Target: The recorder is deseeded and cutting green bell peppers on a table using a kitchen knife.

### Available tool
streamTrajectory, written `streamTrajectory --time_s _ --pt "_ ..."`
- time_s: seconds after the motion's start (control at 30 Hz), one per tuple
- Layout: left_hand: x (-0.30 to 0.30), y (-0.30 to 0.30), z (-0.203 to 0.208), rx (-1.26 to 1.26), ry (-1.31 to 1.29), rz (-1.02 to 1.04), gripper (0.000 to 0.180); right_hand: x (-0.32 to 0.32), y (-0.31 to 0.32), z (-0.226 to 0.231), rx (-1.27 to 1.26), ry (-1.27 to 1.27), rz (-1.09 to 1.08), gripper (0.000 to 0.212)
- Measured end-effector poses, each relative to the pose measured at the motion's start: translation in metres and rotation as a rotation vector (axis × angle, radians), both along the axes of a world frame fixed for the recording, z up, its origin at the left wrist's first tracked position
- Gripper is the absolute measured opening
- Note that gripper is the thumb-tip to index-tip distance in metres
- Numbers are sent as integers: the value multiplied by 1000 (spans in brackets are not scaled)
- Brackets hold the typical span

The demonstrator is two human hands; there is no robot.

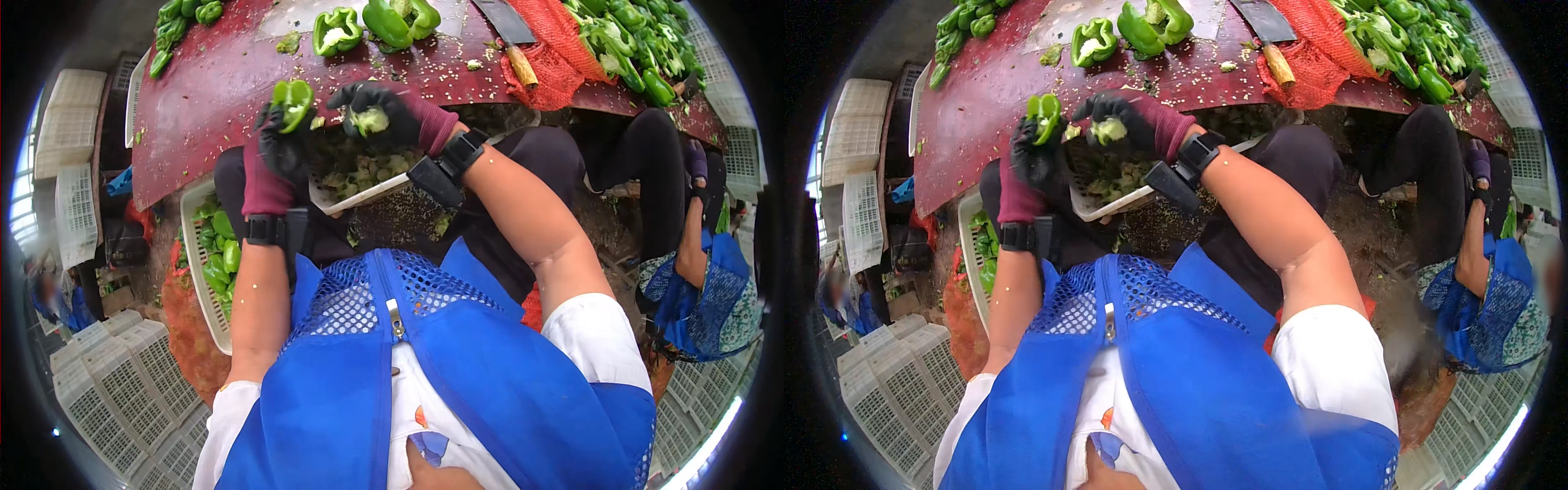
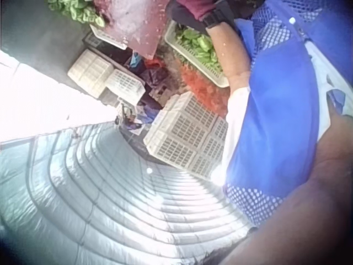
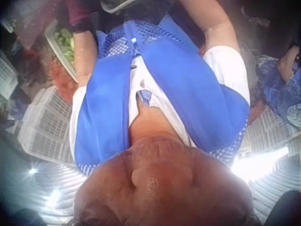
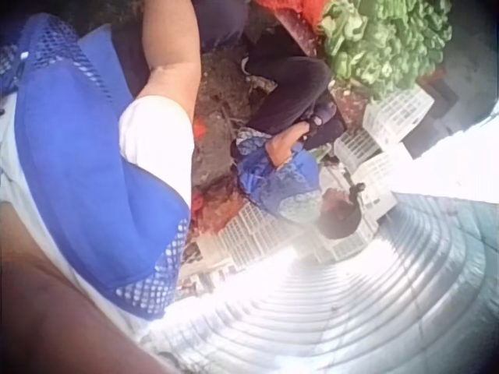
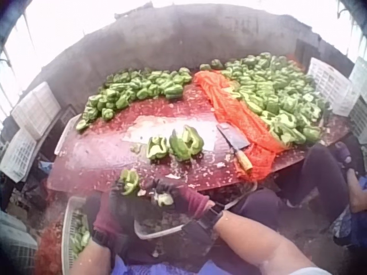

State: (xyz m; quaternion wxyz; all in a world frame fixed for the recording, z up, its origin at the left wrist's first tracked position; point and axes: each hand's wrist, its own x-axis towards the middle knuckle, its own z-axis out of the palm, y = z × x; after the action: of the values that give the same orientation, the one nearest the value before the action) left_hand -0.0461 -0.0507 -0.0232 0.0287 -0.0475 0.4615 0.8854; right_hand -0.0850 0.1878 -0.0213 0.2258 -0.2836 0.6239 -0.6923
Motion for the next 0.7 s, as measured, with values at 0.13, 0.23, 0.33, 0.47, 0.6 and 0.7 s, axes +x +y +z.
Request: streamTrajectory --time_s 0.13,0.23,0.33,0.47,0.6,0.7 --pt "10 29 34 -808 242 84 46 20 -6 -3 670 378 -95 55" --pt "30 78 51 -1757 933 1 55 14 -12 -28 586 519 -58 52" --pt "20 61 41 -1501 801 -64 55 16 -20 -24 656 588 -141 45" --pt "9 3 55 -1664 644 313 55 4 -21 -8 612 486 -409 33" --pt "30 -105 70 -1866 507 558 50 -23 -20 -1 688 705 -669 39" --pt "68 -183 66 -1959 331 633 48 -47 -36 11 859 871 -604 51"
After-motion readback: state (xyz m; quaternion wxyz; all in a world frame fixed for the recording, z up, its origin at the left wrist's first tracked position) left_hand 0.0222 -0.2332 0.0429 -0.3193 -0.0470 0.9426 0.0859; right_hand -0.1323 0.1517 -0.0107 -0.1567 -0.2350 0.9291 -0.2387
